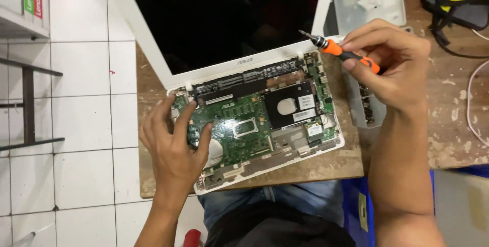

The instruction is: Assembling internal laptop components by connecting ribbon cables and fastening screws.

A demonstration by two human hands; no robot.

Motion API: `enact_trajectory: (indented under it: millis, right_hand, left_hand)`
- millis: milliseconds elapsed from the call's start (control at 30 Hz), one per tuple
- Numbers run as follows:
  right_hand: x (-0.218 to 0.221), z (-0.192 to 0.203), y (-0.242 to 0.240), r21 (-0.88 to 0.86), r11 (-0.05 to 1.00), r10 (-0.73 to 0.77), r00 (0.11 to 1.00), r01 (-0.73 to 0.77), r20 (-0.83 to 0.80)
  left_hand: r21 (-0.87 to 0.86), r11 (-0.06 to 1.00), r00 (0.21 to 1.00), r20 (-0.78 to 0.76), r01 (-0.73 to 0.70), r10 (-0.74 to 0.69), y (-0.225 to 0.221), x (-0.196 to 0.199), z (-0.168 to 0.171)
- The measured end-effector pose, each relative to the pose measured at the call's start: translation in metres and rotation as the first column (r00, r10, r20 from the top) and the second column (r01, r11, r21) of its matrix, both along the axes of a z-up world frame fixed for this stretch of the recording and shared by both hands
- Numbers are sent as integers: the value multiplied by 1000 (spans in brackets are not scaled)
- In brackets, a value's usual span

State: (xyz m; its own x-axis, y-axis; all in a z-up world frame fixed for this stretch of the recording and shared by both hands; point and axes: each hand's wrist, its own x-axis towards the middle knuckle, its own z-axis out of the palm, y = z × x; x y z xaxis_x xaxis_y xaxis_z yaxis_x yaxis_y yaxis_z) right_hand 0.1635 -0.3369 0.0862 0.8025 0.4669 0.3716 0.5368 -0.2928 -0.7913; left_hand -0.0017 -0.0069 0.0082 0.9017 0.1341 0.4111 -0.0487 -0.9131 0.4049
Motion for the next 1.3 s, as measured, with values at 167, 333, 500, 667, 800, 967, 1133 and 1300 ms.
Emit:
enact_trajectory:
  millis: [167, 333, 500, 667, 800, 967, 1133, 1300]
  right_hand:
    - [0, -6, -36, -32, 994, -99, 995, 100, 19]
    - [6, -9, -52, 7, 997, -74, 997, 74, 29]
    - [21, -14, -70, 49, 999, 3, 999, -5, 43]
    - [31, -14, -73, 96, 992, 85, 996, -87, 30]
    - [30, -22, -74, 250, 957, 169, 983, -146, -72]
    - [21, -35, -74, 315, 933, 211, 973, -172, -95]
    - [10, -35, -76, 306, 946, 135, 989, -110, -62]
    - [8, -48, -77, 267, 962, 54, 999, -53, 3]
  left_hand:
    - [23, 986, 985, -62, 163, -162, -37, 3, 24]
    - [64, 926, 920, -153, 373, -360, -79, 8, 27]
    - [210, 872, 889, -232, 442, -395, -100, 14, 27]
    - [253, 875, 900, -259, 413, -350, -116, 13, 18]
    - [214, 895, 908, -246, 392, -339, -134, 10, 16]
    - [355, 849, 909, -295, 391, -295, -146, 8, 12]
    - [332, 854, 907, -269, 402, -322, -145, 9, 11]
    - [273, 871, 904, -253, 408, -344, -146, 10, 14]
